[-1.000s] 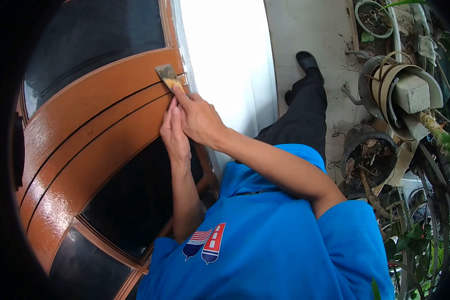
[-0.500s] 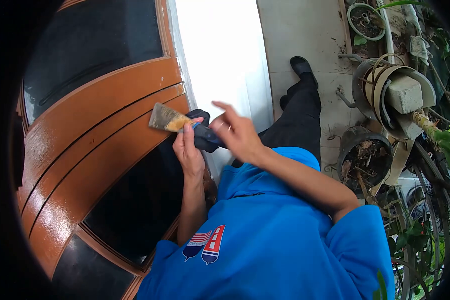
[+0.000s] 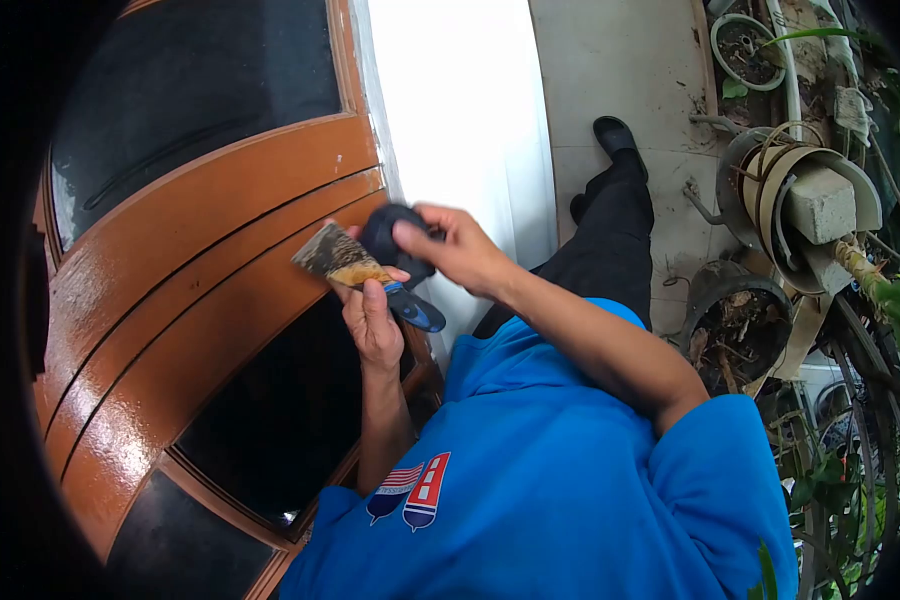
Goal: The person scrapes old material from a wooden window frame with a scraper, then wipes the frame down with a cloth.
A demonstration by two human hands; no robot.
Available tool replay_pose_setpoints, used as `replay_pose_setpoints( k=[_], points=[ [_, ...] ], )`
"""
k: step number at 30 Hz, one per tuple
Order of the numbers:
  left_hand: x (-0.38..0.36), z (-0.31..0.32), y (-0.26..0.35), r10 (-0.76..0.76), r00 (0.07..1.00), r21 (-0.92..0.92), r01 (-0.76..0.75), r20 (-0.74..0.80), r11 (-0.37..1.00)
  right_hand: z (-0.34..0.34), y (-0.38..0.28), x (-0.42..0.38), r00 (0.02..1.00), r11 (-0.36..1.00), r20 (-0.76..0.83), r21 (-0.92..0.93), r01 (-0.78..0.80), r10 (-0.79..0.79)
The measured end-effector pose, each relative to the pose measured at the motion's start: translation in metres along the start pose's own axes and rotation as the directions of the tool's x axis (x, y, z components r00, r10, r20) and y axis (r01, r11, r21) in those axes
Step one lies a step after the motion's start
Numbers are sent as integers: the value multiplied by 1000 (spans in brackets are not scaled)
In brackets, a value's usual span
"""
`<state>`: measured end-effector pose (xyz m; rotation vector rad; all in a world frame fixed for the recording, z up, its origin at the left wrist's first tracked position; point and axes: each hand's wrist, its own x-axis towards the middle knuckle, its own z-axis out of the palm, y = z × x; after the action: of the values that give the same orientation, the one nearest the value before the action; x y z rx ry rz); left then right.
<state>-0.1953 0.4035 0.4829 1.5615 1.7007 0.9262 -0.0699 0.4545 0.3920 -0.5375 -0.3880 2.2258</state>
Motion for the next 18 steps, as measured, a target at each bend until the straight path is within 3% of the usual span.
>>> replay_pose_setpoints(
  k=[1, 3, 5, 7, 9, 10, 13, 15, 18],
  points=[
    [0, -2, 3, 16, 1000, 10, -16, -11, 1000, -1, 5, 14, 987, 998, -155, -61, 35, -44],
    [3, -5, 11, 99, 993, 85, -93, -64, 992, -4, -2, 41, 909, 879, -322, -469, 89, -264],
    [3, -7, 19, 134, 986, 107, -123, -96, 987, 9, -13, 60, 842, 823, -393, -559, 99, -368],
    [1, -7, 22, 150, 982, 82, -141, -114, 987, 17, -8, 80, 840, 817, -366, -559, 145, -400],
    [0, -6, 26, 151, 982, 61, -145, -112, 987, 30, -3, 90, 792, 657, -255, -718, 230, -555],
    [1, -4, 26, 170, 976, 50, -165, -135, 985, 35, 0, 86, 831, 689, -248, -695, 206, -498],
    [-3, -4, 23, 143, 979, 14, -142, -143, 990, 34, 13, 104, 711, 548, -190, -774, 316, -677],
    [-4, -6, 21, 128, 983, 9, -128, -134, 992, 30, 7, 123, 729, 689, -378, -704, 174, -570],
    [-5, -4, 19, 131, 981, -29, -136, -141, 990, 37, 11, 117, 692, 613, -277, -732, 298, -667]
  ],
)
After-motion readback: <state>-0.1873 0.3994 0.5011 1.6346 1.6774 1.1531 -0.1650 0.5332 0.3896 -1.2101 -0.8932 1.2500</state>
